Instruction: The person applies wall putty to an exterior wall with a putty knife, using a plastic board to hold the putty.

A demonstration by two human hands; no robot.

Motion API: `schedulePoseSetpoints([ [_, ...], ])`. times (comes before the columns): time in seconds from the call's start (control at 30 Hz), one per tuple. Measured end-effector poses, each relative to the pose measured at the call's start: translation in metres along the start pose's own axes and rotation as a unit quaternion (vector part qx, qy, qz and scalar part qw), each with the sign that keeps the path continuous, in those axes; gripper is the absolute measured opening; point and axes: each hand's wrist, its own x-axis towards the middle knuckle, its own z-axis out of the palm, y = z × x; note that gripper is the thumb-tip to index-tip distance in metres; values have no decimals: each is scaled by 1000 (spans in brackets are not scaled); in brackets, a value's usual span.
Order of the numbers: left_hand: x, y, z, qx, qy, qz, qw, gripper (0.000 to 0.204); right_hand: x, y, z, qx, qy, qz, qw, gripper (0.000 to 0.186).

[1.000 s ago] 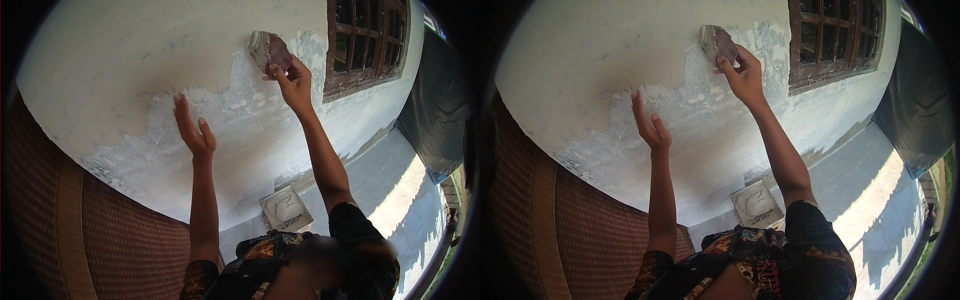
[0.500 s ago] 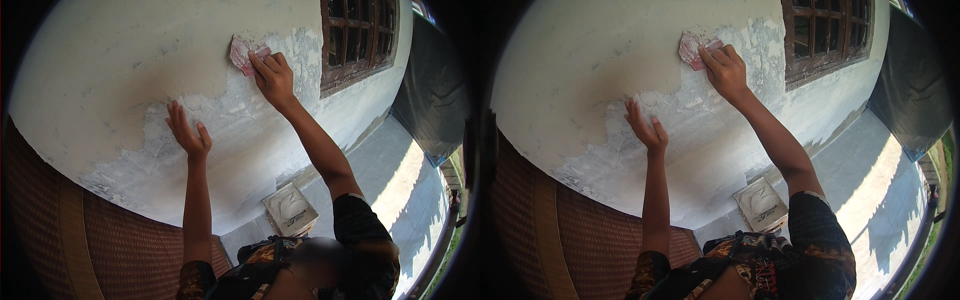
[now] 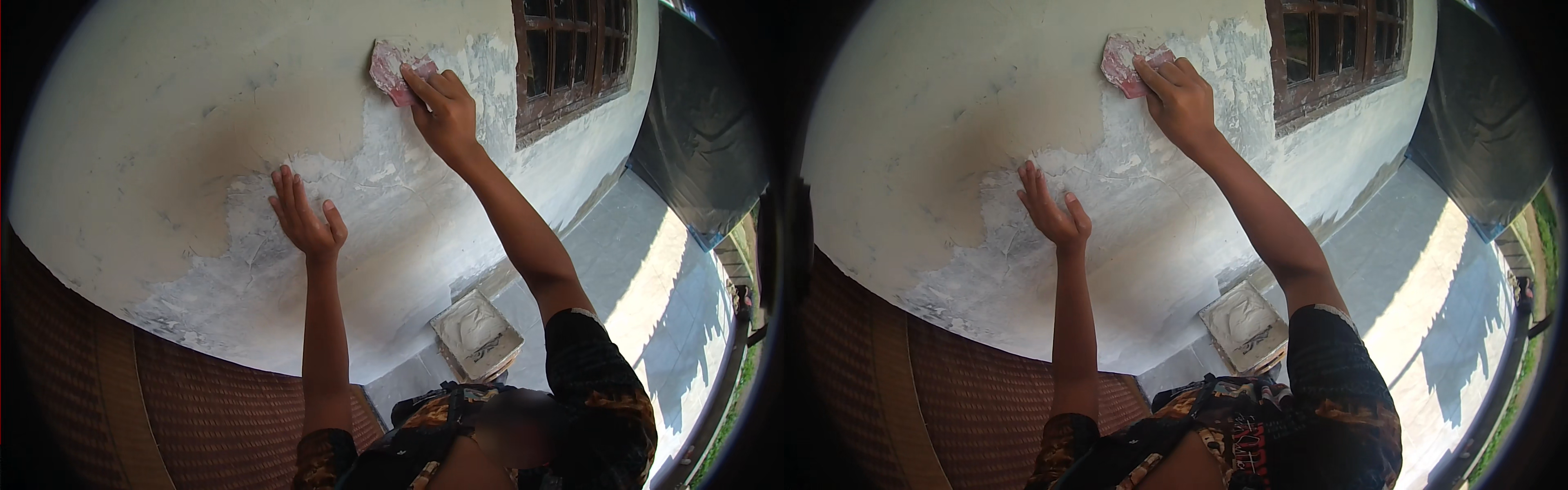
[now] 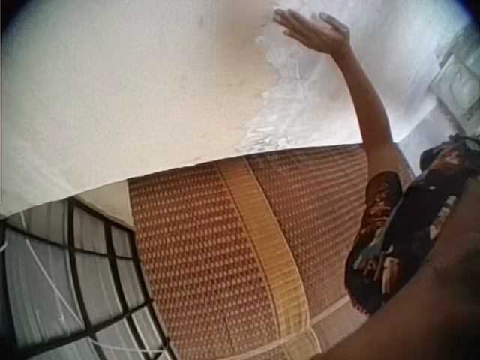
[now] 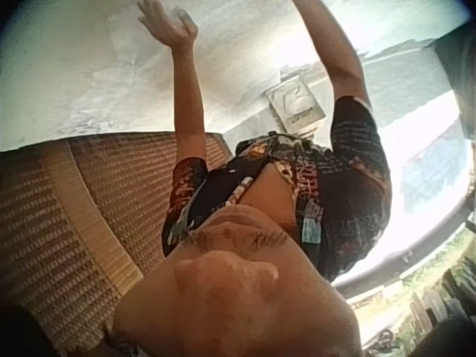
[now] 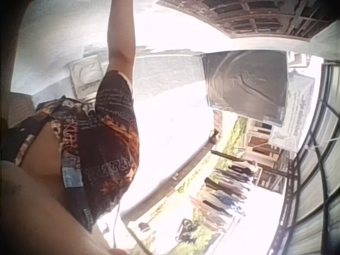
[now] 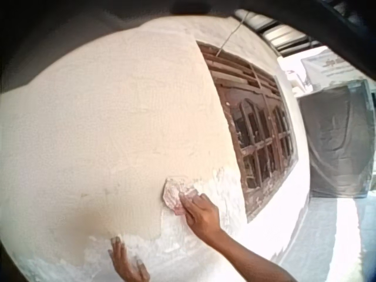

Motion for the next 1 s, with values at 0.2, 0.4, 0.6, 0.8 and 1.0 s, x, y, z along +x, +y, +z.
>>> schedulePoseSetpoints([
  [0.2,0,-1,-1,-18,-5,-7,1000,54,-76,-36,-3,70,-85,36,993,56],
  [0.4,5,-3,-8,-57,-16,1,998,54,-26,-48,-12,95,7,121,988,58],
  [0.6,17,-9,-16,-89,-26,33,995,54,-42,-46,14,33,-10,47,998,53],
  [0.8,32,-24,-29,-79,-56,79,992,54,-72,-85,-3,84,-33,106,990,57],
  [1.0,33,-20,-23,-61,-58,89,992,51,-21,-54,13,17,27,86,996,55],
])
